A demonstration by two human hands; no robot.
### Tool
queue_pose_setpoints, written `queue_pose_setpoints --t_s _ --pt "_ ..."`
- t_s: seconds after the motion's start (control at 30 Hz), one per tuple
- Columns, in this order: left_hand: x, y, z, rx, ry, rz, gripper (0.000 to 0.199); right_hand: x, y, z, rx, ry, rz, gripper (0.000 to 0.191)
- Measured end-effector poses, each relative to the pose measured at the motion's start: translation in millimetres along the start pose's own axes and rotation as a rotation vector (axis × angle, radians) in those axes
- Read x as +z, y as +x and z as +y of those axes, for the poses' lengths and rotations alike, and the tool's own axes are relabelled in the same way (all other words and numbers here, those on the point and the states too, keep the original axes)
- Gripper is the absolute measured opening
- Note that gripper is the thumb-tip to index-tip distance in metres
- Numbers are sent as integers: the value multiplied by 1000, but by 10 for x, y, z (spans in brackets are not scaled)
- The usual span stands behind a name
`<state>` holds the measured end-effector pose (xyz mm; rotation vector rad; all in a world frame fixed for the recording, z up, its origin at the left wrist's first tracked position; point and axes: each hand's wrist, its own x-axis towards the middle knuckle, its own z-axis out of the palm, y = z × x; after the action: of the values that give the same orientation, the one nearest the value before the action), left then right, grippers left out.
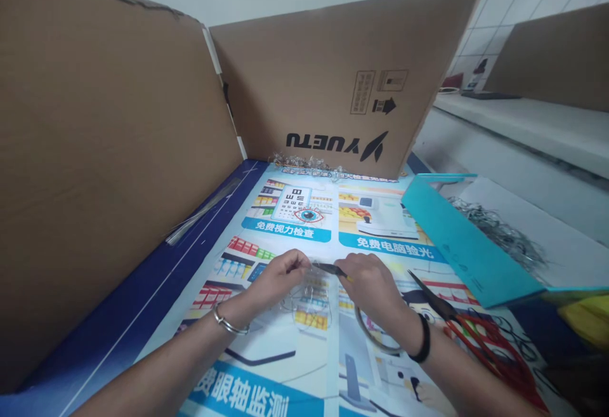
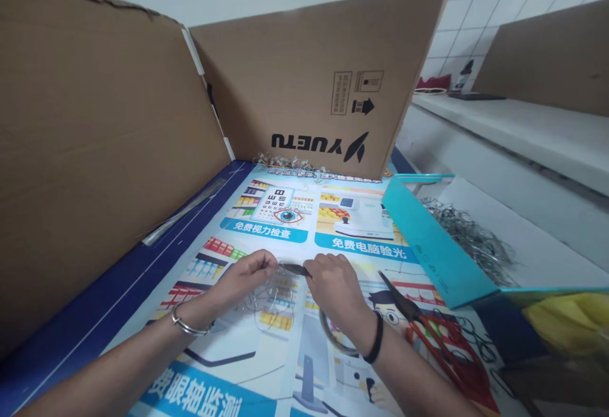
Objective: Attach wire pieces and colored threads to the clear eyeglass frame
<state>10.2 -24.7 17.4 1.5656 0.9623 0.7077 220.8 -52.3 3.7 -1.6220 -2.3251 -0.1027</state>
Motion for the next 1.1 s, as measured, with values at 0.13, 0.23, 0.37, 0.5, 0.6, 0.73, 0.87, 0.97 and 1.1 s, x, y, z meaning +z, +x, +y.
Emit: queue_pose_setpoints --t_s 0.13,0.23,0.37,0.5,0.6,0.73,0.87,0.97,1.1 --pt "-8 -6 22 -5 -20 -8 10 -11 -3 29 -93 -50 74 10" --pt "-13 -11 48 -7 -32 -30 13 -33 1 56 -163 -96 140 11" --pt "-16 -12 87 -52 -58 -34 15 -35 5 91 -194 -102 185 12" --pt "-23 0 69 -88 -84 -38 14 2 10 122 -190 -54 186 14" --pt "-36 13 22 -69 -100 -50 14 31 17 130 -173 -15 174 15" --pt "-52 23 -15 -40 -97 -62 22 55 24 119 -148 36 141 15" --pt "-56 28 -31 -59 -112 -78 27 55 20 112 -163 31 143 17" --pt "-60 35 -49 -66 -98 -84 25 41 17 125 -194 11 171 19" --pt "-79 47 -58 -60 -67 -105 23 28 29 149 -232 -1 198 20"
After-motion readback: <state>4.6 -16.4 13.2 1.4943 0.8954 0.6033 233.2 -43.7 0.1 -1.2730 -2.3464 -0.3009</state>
